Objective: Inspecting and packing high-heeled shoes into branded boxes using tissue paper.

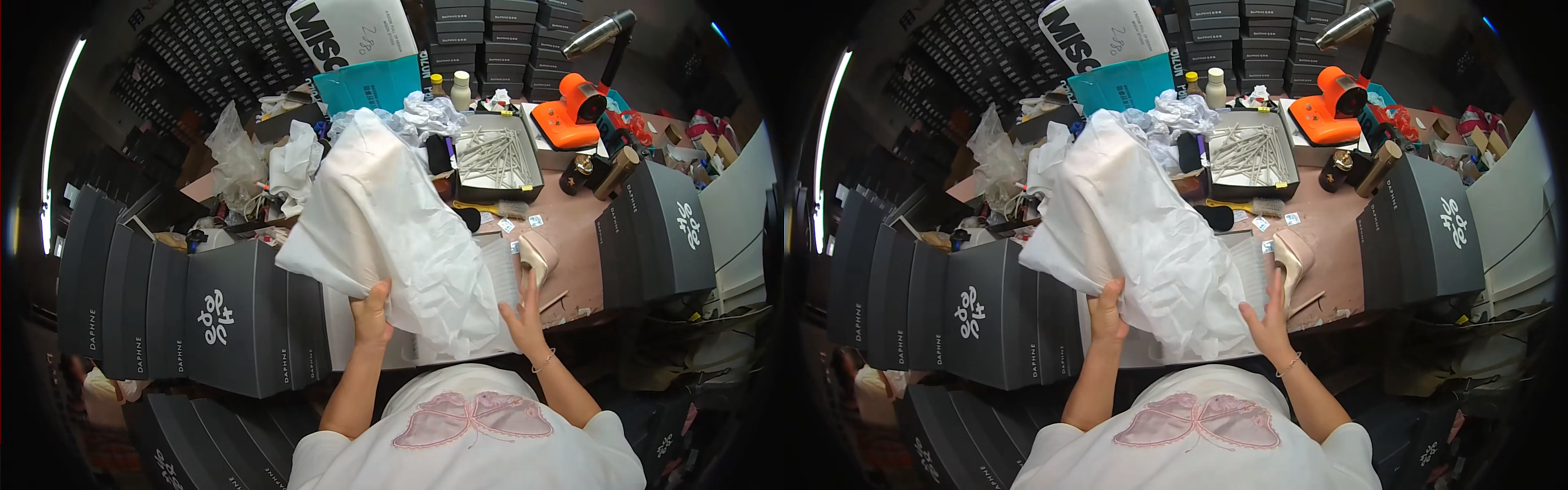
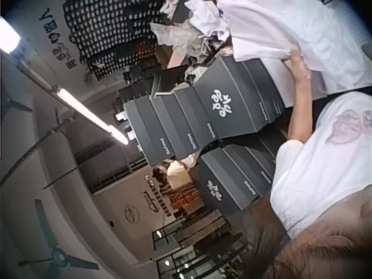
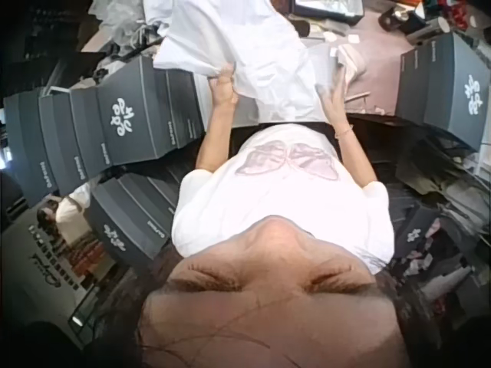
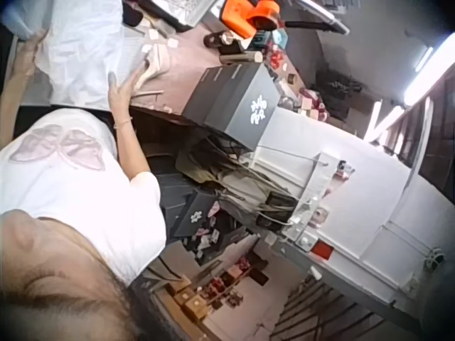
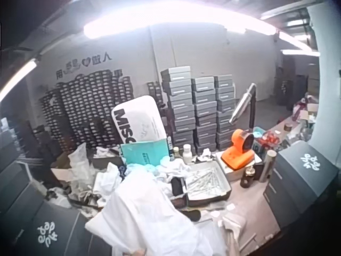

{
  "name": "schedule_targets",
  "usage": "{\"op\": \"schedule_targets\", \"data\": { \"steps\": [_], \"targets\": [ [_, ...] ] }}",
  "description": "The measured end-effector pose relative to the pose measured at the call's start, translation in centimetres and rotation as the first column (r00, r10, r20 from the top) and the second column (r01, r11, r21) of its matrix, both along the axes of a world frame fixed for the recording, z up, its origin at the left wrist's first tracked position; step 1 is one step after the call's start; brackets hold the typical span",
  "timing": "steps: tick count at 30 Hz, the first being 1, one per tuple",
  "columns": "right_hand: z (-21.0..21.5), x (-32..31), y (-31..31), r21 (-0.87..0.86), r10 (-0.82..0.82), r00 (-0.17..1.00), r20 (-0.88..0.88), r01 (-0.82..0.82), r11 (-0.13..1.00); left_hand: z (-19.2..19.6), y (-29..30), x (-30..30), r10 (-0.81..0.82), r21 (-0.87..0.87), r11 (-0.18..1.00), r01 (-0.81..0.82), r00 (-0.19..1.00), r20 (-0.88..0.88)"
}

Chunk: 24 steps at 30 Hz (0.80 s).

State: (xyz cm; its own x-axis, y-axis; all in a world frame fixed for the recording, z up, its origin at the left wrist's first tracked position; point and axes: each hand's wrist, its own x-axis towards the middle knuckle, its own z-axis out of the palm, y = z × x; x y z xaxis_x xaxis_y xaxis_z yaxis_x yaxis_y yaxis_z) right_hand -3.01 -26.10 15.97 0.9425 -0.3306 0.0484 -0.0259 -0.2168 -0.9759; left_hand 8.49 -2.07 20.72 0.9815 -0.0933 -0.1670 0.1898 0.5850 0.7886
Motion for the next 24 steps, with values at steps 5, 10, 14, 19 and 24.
{"op": "schedule_targets", "data": {
  "steps": [5, 10, 14, 19, 24],
  "targets": [
    [3.7, 1.0, 0.4, 0.632, 0.025, 0.992, 0.126, -0.1, 0.768, -2.5, -5.5, -5.8, -0.5, 0.71, 0.678, 0.19, 0.827, 0.256],
    [-0.5, -6.4, -2.7, 0.911, -0.052, 0.978, 0.2, -0.166, 0.379, -3.5, -8.3, -8.2, -0.864, 0.835, 0.488, 0.254, 0.274, 0.422],
    [-1.9, -8.9, -2.3, 0.941, -0.032, 0.993, 0.116, -0.099, 0.323, -4.0, -8.9, -8.1, -0.933, 0.946, 0.317, 0.064, 0.2, 0.299],
    [-2.5, -9.7, -2.0, 0.93, -0.027, 0.999, -0.035, 0.043, 0.366, -4.6, -6.3, -0.6, -0.819, 0.955, 0.238, 0.177, 0.565, 0.1],
    [-0.5, -12.9, -6.8, 0.722, 0.069, 0.968, -0.24, 0.131, 0.679, -10.7, -6.6, 6.2, -0.81, 0.816, -0.558, -0.152, 0.311, -0.496]
  ]
}}
